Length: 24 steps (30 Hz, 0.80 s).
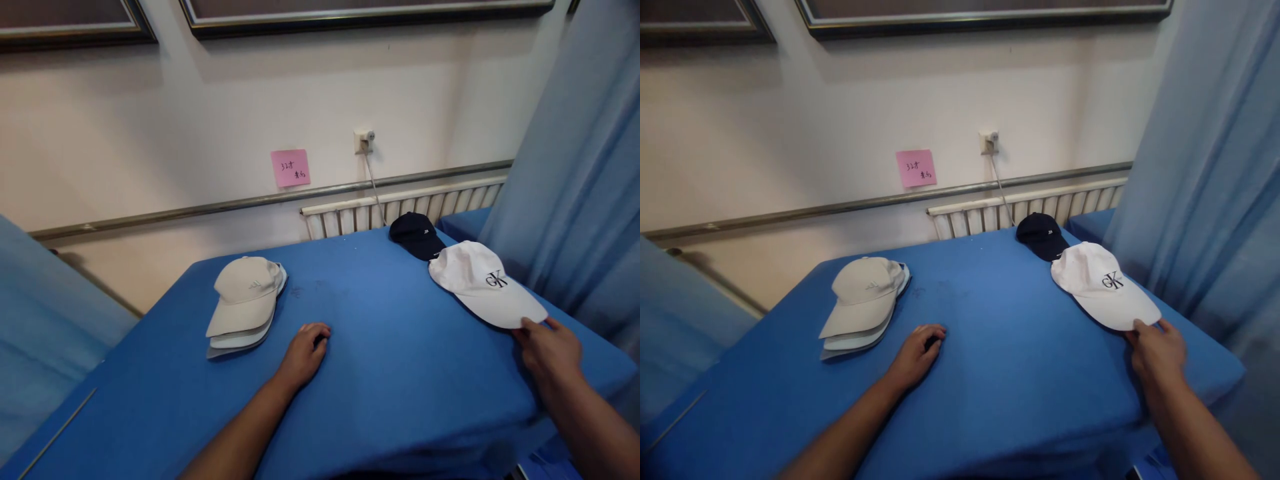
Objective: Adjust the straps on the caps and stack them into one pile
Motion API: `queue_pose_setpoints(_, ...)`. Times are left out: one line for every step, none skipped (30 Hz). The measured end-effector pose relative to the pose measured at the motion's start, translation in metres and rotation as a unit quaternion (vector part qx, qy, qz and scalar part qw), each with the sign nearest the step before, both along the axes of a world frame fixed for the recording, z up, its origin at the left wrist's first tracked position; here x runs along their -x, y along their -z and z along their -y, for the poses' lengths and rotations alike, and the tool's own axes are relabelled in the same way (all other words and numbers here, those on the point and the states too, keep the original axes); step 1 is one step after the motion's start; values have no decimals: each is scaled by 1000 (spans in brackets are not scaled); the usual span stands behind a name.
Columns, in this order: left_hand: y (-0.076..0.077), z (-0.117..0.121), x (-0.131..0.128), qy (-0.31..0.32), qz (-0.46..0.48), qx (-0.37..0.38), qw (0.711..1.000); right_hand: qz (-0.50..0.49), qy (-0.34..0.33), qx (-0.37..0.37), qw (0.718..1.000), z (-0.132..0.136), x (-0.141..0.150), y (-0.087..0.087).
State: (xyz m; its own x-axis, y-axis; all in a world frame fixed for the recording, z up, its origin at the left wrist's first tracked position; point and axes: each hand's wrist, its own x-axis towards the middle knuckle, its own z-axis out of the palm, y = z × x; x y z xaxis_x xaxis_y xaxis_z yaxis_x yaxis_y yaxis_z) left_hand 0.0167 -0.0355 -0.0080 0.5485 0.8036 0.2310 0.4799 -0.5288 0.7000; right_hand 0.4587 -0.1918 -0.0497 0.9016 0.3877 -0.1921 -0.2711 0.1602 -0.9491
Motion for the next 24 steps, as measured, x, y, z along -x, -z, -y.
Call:
queue_pose_setpoints(1,-1,-1,-13,14,24,1000,1,20,-10,1000,-3,3,-2)
queue_pose_setpoints(2,-2,-4,-34,35,56,997,4,21,-21,1000,-6,8,-5)
queue_pose_setpoints(3,-3,-8,-61,66,94,992,6,4,-34,999,-9,14,-9)
queue_pose_setpoints(4,-4,-15,-90,108,140,980,3,-30,-49,998,-14,21,-14)
queue_pose_setpoints(5,-6,-23,-111,160,196,961,-1,-79,-59,995,-21,30,-19)
queue_pose_setpoints(4,-7,-32,-123,223,259,932,-11,-101,-63,993,-31,41,-25)
queue_pose_setpoints(3,-9,-41,-115,288,333,891,-25,-127,-60,990,-44,52,-30)
queue_pose_setpoints(1,-11,-49,-86,342,411,841,-34,-162,-59,984,-59,63,-34)
queue_pose_setpoints(-1,-13,-54,-56,382,472,793,-40,-189,-63,979,-76,75,-37)
queue_pose_setpoints(-3,-15,-58,-35,416,508,754,-40,-210,-65,975,-94,85,-39)
queue_pose_setpoints(-5,-19,-58,-19,441,529,725,-33,-218,-60,974,-112,95,-39)
queue_pose_setpoints(-7,-22,-55,-9,458,537,708,-19,-220,-51,974,-129,104,-39)
queue_pose_setpoints(-7,-26,-50,-4,471,536,700,8,-220,-35,975,-145,111,-38)
queue_pose_setpoints(-7,-29,-44,-2,479,531,699,46,-219,-14,975,-159,118,-37)
queue_pose_setpoints(-6,-33,-37,-6,484,524,701,85,-205,7,975,-170,123,-36)
queue_pose_setpoints(-4,-37,-30,-17,490,513,705,111,-189,19,975,-177,129,-37)
queue_pose_setpoints(-1,-40,-25,-35,498,498,709,131,-171,25,976,-181,135,-38)
queue_pose_setpoints(1,-44,-22,-58,506,484,711,153,-155,22,976,-181,143,-42)
queue_pose_setpoints(3,-47,-21,-80,512,473,712,180,-151,13,972,-177,152,-46)
queue_pose_setpoints(5,-49,-21,-96,514,464,714,214,-155,-2,964,-172,164,-51)
queue_pose_setpoints(7,-51,-23,-109,514,455,719,306,-195,-29,931,-165,177,-55)
queue_pose_setpoints(8,-53,-25,-121,508,442,729,384,-270,-55,881,-157,192,-59)
queue_pose_setpoints(9,-54,-28,-134,500,426,742,437,-366,-77,818,-150,206,-62)
queue_pose_setpoints(10,-55,-31,-149,492,407,755,469,-437,-93,762,-145,219,-62)
